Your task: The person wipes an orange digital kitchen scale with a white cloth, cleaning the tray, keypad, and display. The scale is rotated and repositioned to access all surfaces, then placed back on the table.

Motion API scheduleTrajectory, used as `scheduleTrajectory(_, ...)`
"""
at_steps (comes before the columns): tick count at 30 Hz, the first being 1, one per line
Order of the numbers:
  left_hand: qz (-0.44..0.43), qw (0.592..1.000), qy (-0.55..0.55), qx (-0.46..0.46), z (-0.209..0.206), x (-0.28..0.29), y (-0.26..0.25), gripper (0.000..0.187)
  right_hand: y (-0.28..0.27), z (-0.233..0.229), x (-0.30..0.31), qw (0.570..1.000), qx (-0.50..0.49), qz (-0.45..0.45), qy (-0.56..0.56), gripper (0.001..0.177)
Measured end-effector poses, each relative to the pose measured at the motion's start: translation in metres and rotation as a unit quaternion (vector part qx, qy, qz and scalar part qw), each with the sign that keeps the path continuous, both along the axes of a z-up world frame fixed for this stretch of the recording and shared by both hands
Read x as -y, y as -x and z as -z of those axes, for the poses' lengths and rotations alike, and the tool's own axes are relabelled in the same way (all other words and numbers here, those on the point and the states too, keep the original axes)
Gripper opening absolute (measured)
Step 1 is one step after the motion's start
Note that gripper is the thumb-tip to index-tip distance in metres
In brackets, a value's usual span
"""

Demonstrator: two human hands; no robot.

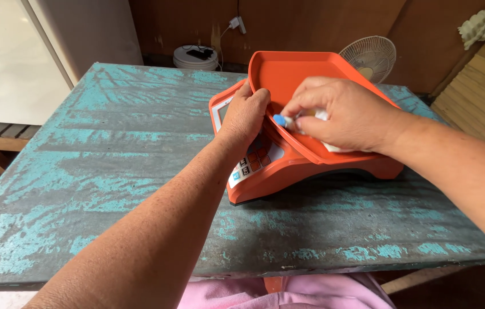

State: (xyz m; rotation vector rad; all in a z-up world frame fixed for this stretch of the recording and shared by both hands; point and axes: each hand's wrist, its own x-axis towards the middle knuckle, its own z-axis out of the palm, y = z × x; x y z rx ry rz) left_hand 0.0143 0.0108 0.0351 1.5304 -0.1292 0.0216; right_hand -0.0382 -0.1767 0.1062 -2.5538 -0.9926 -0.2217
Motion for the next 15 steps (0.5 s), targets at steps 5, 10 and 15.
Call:
scheduleTrajectory(5, 0.013, 1.000, -0.004, 0.003, -0.002, -0.004, 0.001, 0.042, 0.003, -0.016, 0.012, 0.986, 0.082, -0.123, 0.076, 0.021)
scheduleTrajectory(10, 0.000, 1.000, -0.021, -0.016, -0.002, -0.001, 0.003, 0.041, 0.014, -0.027, 0.032, 0.989, -0.080, -0.047, 0.113, 0.017)
scheduleTrajectory(15, 0.008, 1.000, 0.002, 0.004, -0.001, -0.002, 0.002, 0.042, 0.006, -0.026, 0.036, 0.985, -0.123, -0.072, 0.102, 0.015)
